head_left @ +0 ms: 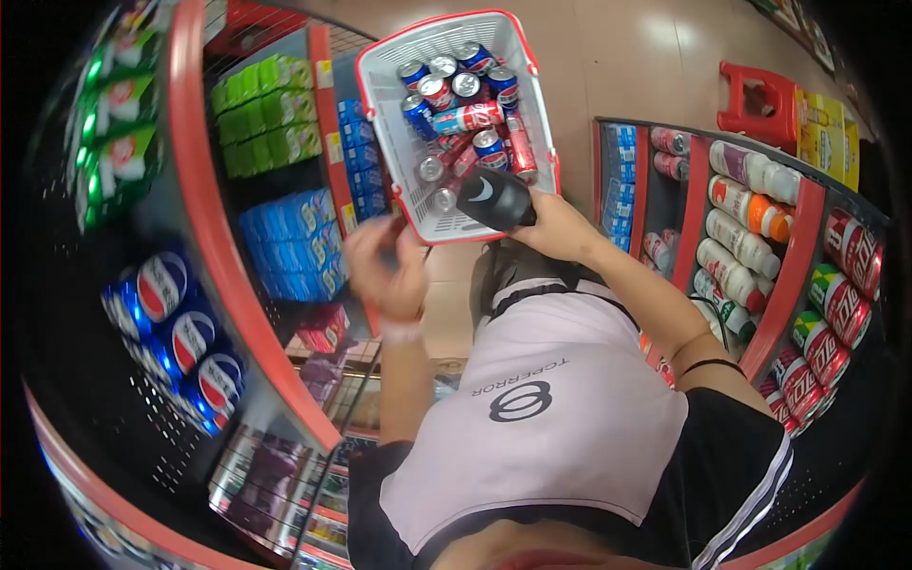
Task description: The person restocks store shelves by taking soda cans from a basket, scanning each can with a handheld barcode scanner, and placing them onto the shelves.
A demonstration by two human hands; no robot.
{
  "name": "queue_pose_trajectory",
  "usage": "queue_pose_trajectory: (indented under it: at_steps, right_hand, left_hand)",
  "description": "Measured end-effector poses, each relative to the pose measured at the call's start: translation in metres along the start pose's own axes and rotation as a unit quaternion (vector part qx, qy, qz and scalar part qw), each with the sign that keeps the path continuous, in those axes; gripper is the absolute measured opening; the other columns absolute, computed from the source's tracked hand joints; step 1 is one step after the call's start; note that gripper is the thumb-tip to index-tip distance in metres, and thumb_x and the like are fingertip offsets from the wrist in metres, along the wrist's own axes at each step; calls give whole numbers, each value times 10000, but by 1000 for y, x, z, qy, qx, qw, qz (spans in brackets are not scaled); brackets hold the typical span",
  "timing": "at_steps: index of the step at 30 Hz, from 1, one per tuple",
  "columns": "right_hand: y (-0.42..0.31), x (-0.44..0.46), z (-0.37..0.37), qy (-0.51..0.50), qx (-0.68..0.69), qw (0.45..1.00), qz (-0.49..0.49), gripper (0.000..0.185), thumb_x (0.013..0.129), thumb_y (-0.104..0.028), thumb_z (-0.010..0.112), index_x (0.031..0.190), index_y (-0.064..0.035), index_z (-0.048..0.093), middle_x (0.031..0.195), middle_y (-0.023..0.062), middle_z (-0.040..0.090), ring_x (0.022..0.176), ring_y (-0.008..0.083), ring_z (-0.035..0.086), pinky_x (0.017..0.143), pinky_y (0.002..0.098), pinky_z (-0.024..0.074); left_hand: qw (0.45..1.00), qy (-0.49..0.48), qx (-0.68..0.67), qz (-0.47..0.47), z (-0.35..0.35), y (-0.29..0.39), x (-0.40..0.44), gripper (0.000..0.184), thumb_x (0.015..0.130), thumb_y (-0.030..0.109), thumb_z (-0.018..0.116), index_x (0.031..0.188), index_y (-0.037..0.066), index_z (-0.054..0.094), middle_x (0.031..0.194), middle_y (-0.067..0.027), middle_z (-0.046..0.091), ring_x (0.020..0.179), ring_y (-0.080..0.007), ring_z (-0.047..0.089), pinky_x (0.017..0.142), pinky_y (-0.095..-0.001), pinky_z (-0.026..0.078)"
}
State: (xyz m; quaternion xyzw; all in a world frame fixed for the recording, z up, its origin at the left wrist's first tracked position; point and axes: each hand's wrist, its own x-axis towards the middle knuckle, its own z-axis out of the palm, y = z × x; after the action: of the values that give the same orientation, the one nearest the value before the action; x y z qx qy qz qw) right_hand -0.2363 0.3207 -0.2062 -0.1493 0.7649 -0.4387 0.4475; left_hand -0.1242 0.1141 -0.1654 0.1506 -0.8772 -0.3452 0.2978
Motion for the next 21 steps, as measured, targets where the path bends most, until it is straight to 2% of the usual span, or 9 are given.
queue_pose_trajectory:
  at_steps: [1,2,4,6,8,10,14,17,21]
  right_hand:
    - [7,3,-5,13,14,1000,16,457,736,-211,694,1116,17,585,958,250,661,931,380,643,814,403,492]
    - [13,5,-12,21,20,999,27,457,736,-211,694,1116,17,585,958,250,661,931,380,643,814,403,492]
    - [22,6,-26,59,60,993,80,469,736,-204,694,1134,17,578,979,252,660,952,390,636,830,411,489]
    - [27,5,-43,76,84,985,129,458,744,-186,685,1141,11,572,994,252,658,981,401,624,847,409,487]
    - [40,6,-49,109,105,978,147,450,747,-178,683,1146,-2,572,1009,247,657,1010,401,614,859,407,483]
    - [53,6,-50,138,110,969,170,446,754,-174,685,1159,-26,573,1024,231,659,1026,387,615,875,400,479]
    - [65,3,-49,182,161,951,190,434,757,-188,696,1148,-32,592,1018,219,666,1018,362,631,878,387,481]
    - [70,1,-51,196,165,945,204,429,757,-187,696,1141,-28,594,1023,223,664,1022,367,626,880,390,480]
    - [67,3,-49,195,166,945,202,424,755,-192,696,1129,-20,595,1031,230,659,1028,376,620,881,395,478]
  left_hand:
    - [994,-100,-8,-50,39,-16,13,366,745,9,699,1094,16,588,1037,-109,554,864,-184,553,727,-269,464]
    - [983,-170,-9,-75,81,-35,27,402,766,45,697,1147,10,575,1052,-130,552,882,-220,571,759,-280,477]
    - [964,-242,6,-108,162,-85,37,517,768,211,719,1202,-3,538,1113,-204,552,978,-362,567,856,-413,476]
    - [939,-314,80,-114,229,-122,50,683,745,321,734,1281,-16,475,1184,-252,519,1058,-405,545,905,-456,456]
    - [898,-394,120,-155,283,-142,69,795,719,385,750,1319,-28,431,1205,-289,508,1104,-418,531,933,-450,452]
    - [862,-461,144,-152,326,-158,77,887,676,400,793,1354,-5,387,1234,-309,493,1102,-439,545,942,-448,464]
    - [780,-551,247,-162,376,-162,75,914,704,411,785,1413,64,325,1350,-313,399,1112,-436,568,909,-442,504]
    - [745,-571,299,-172,389,-165,74,886,709,387,781,1415,108,325,1333,-309,412,1057,-439,599,885,-445,517]
    - [786,-556,240,-126,367,-160,73,779,683,353,796,1324,146,406,1281,-282,453,993,-455,614,835,-479,530]
